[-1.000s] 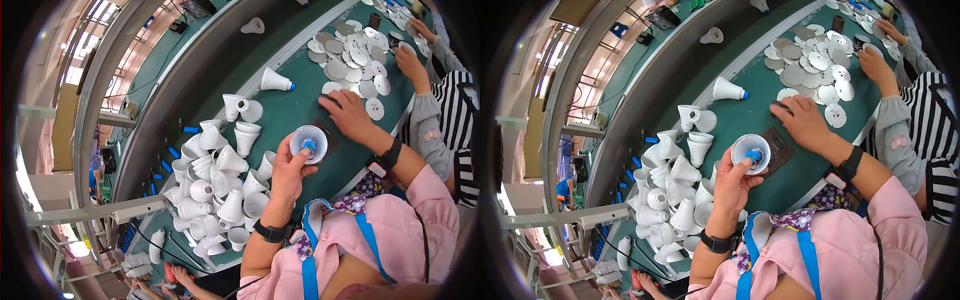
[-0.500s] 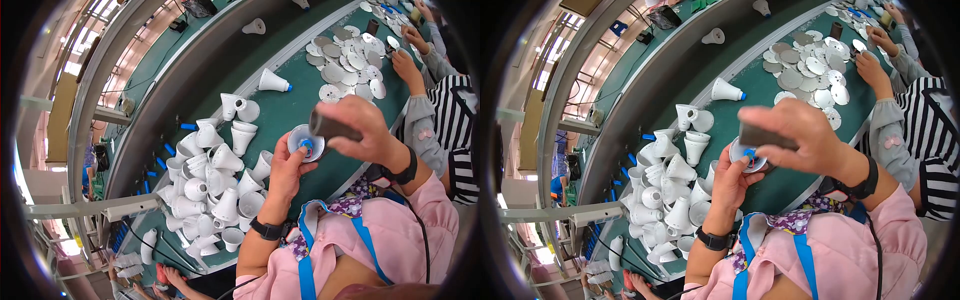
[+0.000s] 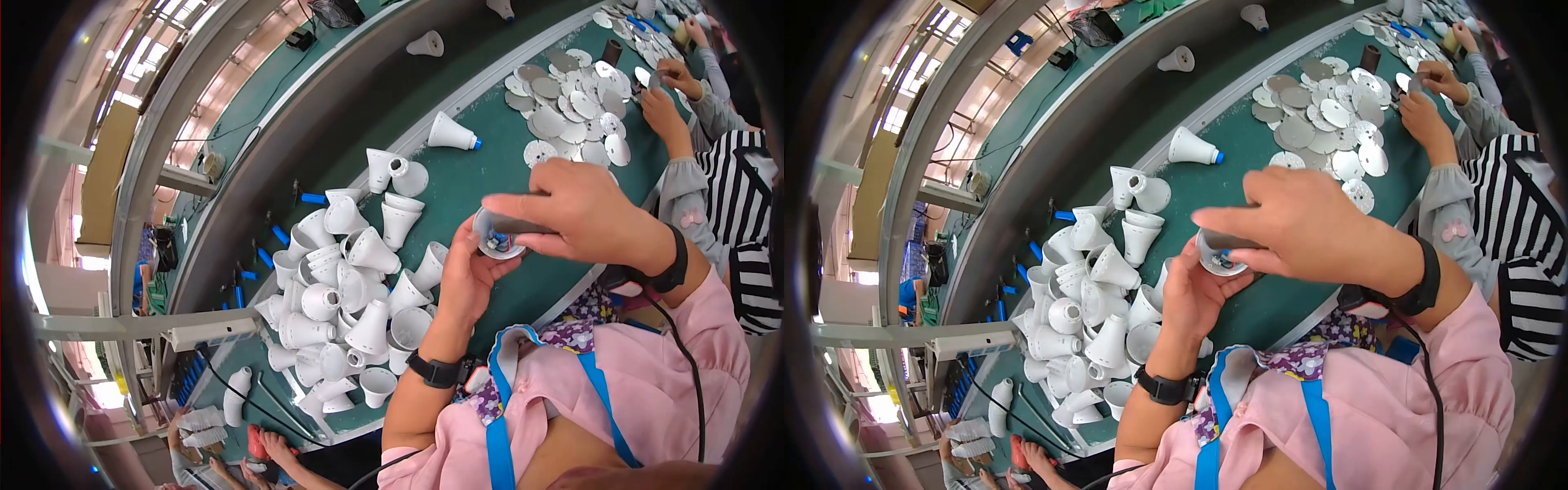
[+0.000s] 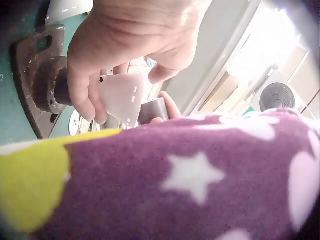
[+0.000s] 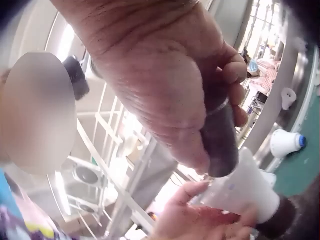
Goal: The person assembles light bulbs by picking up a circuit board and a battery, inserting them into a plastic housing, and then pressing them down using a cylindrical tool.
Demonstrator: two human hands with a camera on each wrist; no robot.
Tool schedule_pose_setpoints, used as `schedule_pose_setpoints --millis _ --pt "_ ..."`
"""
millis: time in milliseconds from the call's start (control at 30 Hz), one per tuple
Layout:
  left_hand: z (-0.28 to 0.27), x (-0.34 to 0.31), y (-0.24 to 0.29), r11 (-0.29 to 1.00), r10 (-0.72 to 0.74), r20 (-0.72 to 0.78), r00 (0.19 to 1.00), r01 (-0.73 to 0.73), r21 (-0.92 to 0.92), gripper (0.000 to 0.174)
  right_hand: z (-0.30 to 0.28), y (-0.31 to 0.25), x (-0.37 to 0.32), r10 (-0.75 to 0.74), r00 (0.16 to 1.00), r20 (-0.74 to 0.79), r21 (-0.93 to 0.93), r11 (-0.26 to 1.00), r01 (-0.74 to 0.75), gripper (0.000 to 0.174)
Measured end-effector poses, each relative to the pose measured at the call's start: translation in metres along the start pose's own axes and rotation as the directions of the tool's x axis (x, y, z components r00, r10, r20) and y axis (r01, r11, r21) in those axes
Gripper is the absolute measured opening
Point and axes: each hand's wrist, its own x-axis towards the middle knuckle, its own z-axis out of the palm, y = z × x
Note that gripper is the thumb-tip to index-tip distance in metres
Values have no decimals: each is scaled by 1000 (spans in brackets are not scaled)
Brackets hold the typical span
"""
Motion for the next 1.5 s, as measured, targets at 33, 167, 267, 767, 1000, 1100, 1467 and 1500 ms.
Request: schedule_pose_setpoints --millis 33,167,267,767,1000,1100,1467,1500 --pt "0 1 -1 1000 -3 0 1000 3 -3 43 -4 -3 3 3 1000 4 0 1000 -3 50" --pt "1 3 -1 1000 -8 -41 999 8 2 45 6 -4 1 34 999 15 24 999 -34 45" --pt "2 5 2 1000 1 -33 999 -1 10 44 1 1 6 5 989 149 -49 999 2 45" --pt "-1 -1 3 997 -49 -91 995 53 48 49 -1 -3 13 153 987 42 19 988 -154 56" --pt "13 -37 82 701 217 -208 954 -5 713 36 89 75 -37 462 885 -66 69 886 -458 48" --pt "-4 -33 136 464 417 -223 881 4 886 27 105 81 -46 565 823 54 -20 825 -565 46" --pt "-234 62 280 -514 572 -167 803 510 690 39 46 18 8 -67 996 62 382 923 39 72" --pt "-217 70 276 -517 566 -162 808 501 694 39 53 19 6 -58 996 63 377 926 30 72"
